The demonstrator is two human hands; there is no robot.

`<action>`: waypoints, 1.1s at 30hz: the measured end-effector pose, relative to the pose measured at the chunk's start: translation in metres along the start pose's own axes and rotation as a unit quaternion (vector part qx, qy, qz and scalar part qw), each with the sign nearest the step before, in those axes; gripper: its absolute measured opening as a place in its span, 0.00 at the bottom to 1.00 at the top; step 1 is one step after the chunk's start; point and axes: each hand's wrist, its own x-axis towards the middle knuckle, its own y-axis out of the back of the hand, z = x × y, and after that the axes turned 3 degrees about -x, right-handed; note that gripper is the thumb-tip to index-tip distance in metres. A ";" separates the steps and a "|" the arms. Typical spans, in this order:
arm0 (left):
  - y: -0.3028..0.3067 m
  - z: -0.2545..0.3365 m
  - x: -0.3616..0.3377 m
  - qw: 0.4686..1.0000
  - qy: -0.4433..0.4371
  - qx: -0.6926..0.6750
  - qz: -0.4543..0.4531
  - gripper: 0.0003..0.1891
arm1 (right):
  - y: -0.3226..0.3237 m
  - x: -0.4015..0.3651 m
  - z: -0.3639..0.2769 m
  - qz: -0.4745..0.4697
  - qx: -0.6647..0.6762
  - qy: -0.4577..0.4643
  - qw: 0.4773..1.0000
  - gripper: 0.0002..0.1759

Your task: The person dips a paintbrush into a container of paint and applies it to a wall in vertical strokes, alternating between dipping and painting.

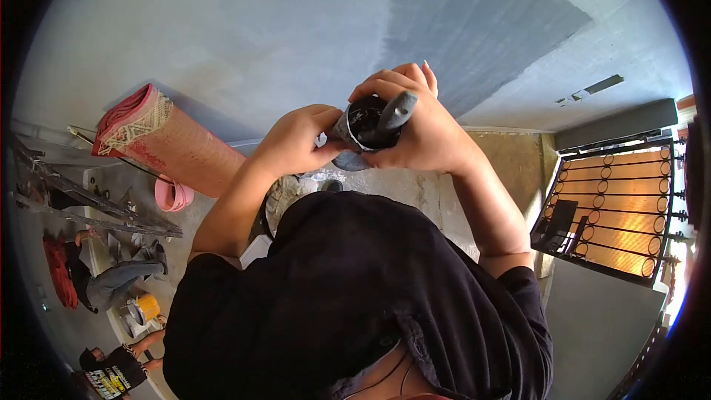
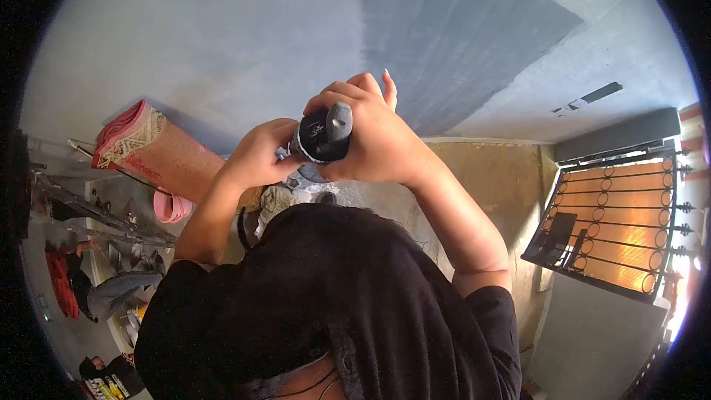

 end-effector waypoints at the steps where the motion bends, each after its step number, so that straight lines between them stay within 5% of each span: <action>1: 0.000 -0.003 0.001 1.000 -0.002 0.000 -0.001 0.14 | 0.002 0.001 0.001 -0.013 0.004 -0.009 1.000 0.40; 4: 0.002 -0.007 0.005 0.999 -0.014 -0.039 0.022 0.12 | 0.006 0.002 0.013 0.038 0.078 0.000 0.996 0.50; 5: 0.005 -0.004 0.006 0.998 -0.015 -0.058 0.031 0.11 | 0.013 0.001 0.016 0.031 0.100 0.004 0.994 0.62; 8: 0.004 -0.008 0.007 0.993 -0.031 -0.090 0.067 0.10 | 0.010 -0.004 0.036 0.149 0.289 0.022 0.946 0.61; 10: 0.002 -0.009 0.008 0.989 -0.046 -0.104 0.094 0.09 | 0.019 -0.007 0.040 0.133 0.285 0.017 0.949 0.68; 12: 0.002 -0.008 0.009 0.982 -0.049 -0.116 0.143 0.09 | 0.018 -0.017 0.042 0.179 0.482 -0.060 0.856 0.74; 14: 0.005 -0.011 0.008 0.983 -0.058 -0.101 0.139 0.10 | 0.010 -0.024 0.045 0.205 0.488 -0.080 0.845 0.84; 16: 0.007 -0.014 0.007 0.983 -0.091 0.018 0.161 0.10 | 0.000 -0.035 0.060 0.205 0.670 0.064 0.710 0.87; 17: 0.007 -0.011 0.007 0.980 -0.094 0.025 0.172 0.10 | -0.005 -0.039 0.078 0.126 0.729 0.170 0.651 0.84; 18: 0.007 -0.007 0.006 0.978 -0.098 0.030 0.183 0.10 | -0.003 -0.041 0.077 0.138 0.718 0.161 0.663 0.84; 20: 0.006 -0.006 0.006 0.974 -0.102 0.038 0.200 0.11 | -0.003 -0.041 0.073 0.031 0.776 0.297 0.556 0.76; 21: 0.006 -0.005 0.004 0.974 -0.098 0.046 0.200 0.11 | -0.002 -0.046 0.071 0.011 0.801 0.286 0.525 0.69; 24: 0.005 -0.002 -0.001 0.975 -0.082 0.055 0.201 0.09 | -0.002 -0.048 0.072 -0.063 0.802 0.333 0.492 0.66; 33: -0.004 0.000 -0.014 0.975 -0.043 0.076 0.205 0.10 | -0.002 -0.060 0.073 -0.068 0.818 0.335 0.462 0.55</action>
